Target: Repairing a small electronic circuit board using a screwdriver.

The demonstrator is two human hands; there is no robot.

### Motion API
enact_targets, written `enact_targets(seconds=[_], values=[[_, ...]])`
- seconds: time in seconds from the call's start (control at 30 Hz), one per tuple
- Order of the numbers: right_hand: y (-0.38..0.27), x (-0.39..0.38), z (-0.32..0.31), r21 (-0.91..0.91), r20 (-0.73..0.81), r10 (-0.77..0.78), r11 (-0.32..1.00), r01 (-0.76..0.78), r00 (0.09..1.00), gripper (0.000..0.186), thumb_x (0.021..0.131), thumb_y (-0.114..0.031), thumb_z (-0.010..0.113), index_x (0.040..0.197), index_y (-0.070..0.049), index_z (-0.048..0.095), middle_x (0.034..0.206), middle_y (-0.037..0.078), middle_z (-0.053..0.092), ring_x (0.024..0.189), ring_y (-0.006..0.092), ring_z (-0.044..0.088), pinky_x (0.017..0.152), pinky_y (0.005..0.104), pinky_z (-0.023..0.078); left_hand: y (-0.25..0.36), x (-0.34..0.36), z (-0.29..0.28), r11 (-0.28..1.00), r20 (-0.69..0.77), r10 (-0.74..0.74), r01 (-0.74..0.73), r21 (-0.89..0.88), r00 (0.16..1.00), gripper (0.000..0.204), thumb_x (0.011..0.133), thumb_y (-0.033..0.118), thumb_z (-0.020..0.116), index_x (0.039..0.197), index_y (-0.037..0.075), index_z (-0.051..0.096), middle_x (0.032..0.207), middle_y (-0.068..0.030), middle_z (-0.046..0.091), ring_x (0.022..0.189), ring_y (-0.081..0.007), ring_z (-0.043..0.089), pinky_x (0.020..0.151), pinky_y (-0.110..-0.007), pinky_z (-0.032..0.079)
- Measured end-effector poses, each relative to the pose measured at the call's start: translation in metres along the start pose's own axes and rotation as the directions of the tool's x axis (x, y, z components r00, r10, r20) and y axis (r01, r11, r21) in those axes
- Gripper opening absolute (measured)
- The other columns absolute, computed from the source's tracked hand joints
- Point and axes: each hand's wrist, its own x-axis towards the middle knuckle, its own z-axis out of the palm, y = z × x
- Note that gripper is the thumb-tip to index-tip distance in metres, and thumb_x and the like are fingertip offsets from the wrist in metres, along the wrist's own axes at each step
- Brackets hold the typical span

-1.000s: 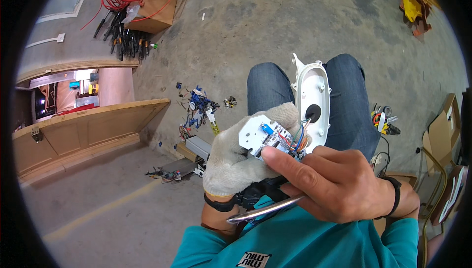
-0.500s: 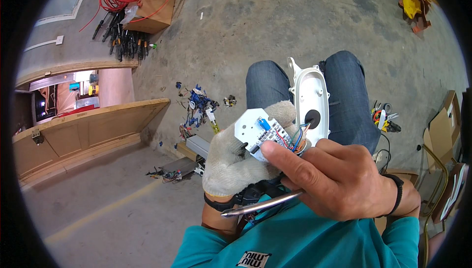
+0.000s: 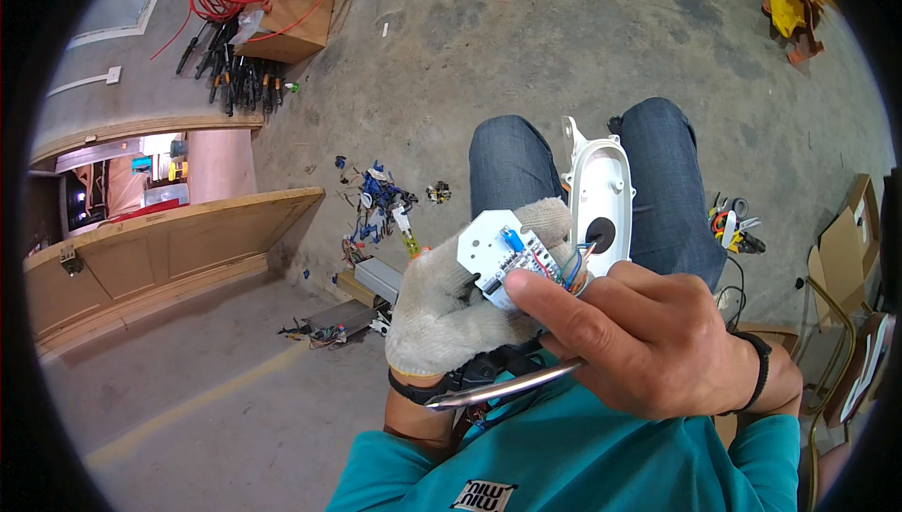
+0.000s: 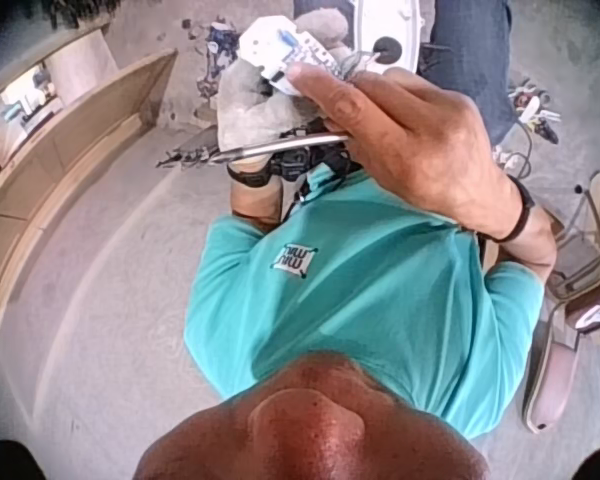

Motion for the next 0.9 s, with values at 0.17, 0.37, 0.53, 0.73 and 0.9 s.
enact_targets(seconds=[0.17,0.37,0.53,0.73,0.9], values=[[0.000,-0.002,0.000,-0.005,0.015,0.009,1.000,-0.009,1.000,0.071,0.062,0.004,0.079,0.131,0.004,0.063,0.066,0.000,0.048,0.053,0.0132,0.048,0.043,0.0290,0.039,0.003,-0.002,0.002,0.999,0.008,-0.034,0.034,0.007,0.999,0.065,0.074,0.008,0.080,0.133,-0.010,0.060,0.125,-0.0193,0.068,0.111,-0.0238,0.068,0.096,-0.036,0.055],[-0.001,-0.004,-0.002,-0.032,0.064,-0.034,0.999,0.036,0.997,0.070,0.070,-0.008,0.066,0.139,0.002,0.058,0.075,0.003,0.046,0.061,0.0136,0.047,0.046,0.0282,0.042,0.005,-0.001,0.003,0.927,0.090,0.019,-0.051,0.371,0.996,0.076,0.101,0.054,0.043,0.140,-0.011,0.046,0.125,-0.0315,0.061,0.109,-0.0409,0.065,0.091,-0.052,0.059],[-0.001,-0.004,-0.006,-0.055,0.103,-0.015,0.998,0.021,0.995,0.071,0.070,-0.008,0.066,0.140,0.000,0.058,0.075,0.003,0.044,0.062,0.0137,0.047,0.047,0.0281,0.043,0.005,-0.001,0.008,0.949,-0.004,-0.016,0.017,0.316,1.000,0.073,0.103,0.052,0.044,0.140,-0.011,0.048,0.124,-0.0293,0.062,0.107,-0.0380,0.066,0.090,-0.048,0.059],[-0.001,-0.002,-0.005,-0.022,0.085,-0.025,0.999,0.027,0.996,0.071,0.070,-0.008,0.066,0.140,0.000,0.057,0.078,0.003,0.048,0.061,0.0138,0.048,0.047,0.0281,0.043,0.008,-0.001,0.014,0.914,-0.019,0.000,0.008,0.406,1.000,0.077,0.100,0.056,0.044,0.139,-0.010,0.049,0.122,-0.0281,0.063,0.106,-0.0353,0.067,0.090,-0.046,0.059],[-0.001,-0.003,-0.006,-0.019,0.093,-0.018,1.000,0.020,0.996,0.071,0.071,-0.009,0.066,0.140,0.000,0.057,0.078,0.003,0.049,0.061,0.0137,0.048,0.047,0.0282,0.044,0.009,0.002,0.010,0.924,-0.016,0.007,0.000,0.383,1.000,0.082,0.097,0.060,0.045,0.139,-0.011,0.049,0.125,-0.0285,0.063,0.107,-0.0361,0.067,0.091,-0.047,0.059]])
